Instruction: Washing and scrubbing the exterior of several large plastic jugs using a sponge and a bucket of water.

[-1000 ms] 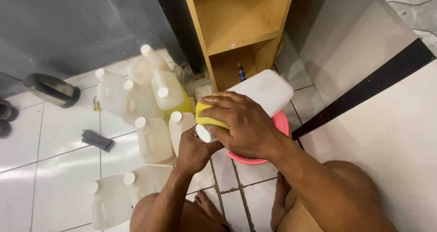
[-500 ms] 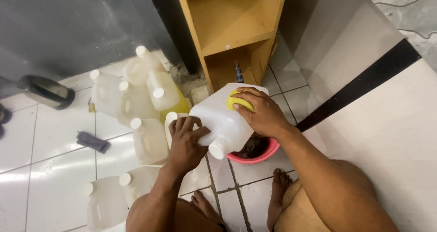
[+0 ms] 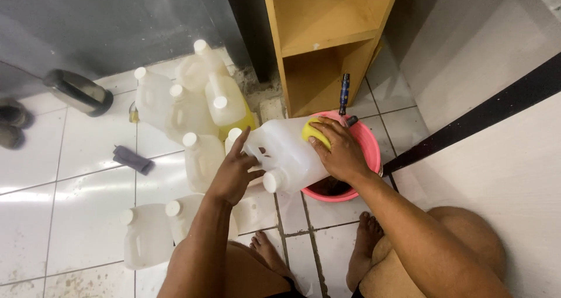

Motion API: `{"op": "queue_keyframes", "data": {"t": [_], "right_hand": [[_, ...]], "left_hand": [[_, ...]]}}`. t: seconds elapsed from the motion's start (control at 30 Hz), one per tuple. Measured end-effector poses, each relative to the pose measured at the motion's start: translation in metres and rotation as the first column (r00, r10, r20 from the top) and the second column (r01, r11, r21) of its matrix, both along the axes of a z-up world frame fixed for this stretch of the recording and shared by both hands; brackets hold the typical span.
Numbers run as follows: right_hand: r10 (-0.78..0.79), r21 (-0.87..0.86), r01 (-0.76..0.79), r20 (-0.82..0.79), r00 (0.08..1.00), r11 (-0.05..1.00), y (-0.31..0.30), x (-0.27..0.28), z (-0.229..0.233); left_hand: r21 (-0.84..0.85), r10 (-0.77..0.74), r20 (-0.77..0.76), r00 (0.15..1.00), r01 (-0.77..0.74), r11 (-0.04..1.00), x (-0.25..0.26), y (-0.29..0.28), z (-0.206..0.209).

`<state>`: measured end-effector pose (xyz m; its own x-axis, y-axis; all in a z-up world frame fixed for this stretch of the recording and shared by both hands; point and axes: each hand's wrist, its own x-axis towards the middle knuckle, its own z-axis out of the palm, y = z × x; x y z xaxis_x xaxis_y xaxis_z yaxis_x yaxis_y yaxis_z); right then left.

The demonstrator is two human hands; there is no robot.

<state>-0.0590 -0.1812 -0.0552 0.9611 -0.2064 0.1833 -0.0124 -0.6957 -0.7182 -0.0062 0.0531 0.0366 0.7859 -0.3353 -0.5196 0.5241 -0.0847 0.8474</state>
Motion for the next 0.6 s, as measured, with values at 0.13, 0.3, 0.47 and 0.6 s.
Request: {"op": "queue_keyframes", "data": {"t": [0.13,0.3,0.47,0.6], "right_hand": [[0.011,0.038,-0.011,-0.016,1.000,0.999,0.013,-0.003,-0.021],[0.029,0.021,-0.033,0.140,0.990,0.999,0.040,-0.005,-0.021],[0.314,-0.291,-0.229,0.290,0.904,0.929,0.069,-0.016,0.026],[0.210,-0.347,-0.027,0.503,0.838,0.937,0.052,0.006,0.049]], "left_hand": [[-0.128,0.309,-0.242,0.920,-0.346,0.930,0.028,0.003,-0.089],[0.161,0.402,-0.151,0.903,-0.379,0.911,0.022,-0.017,-0.103],[0.213,0.389,-0.169,0.905,-0.352,0.912,0.000,-0.035,-0.034],[0.040,0.419,-0.128,0.899,-0.417,0.908,0.000,-0.030,-0.053]]}}
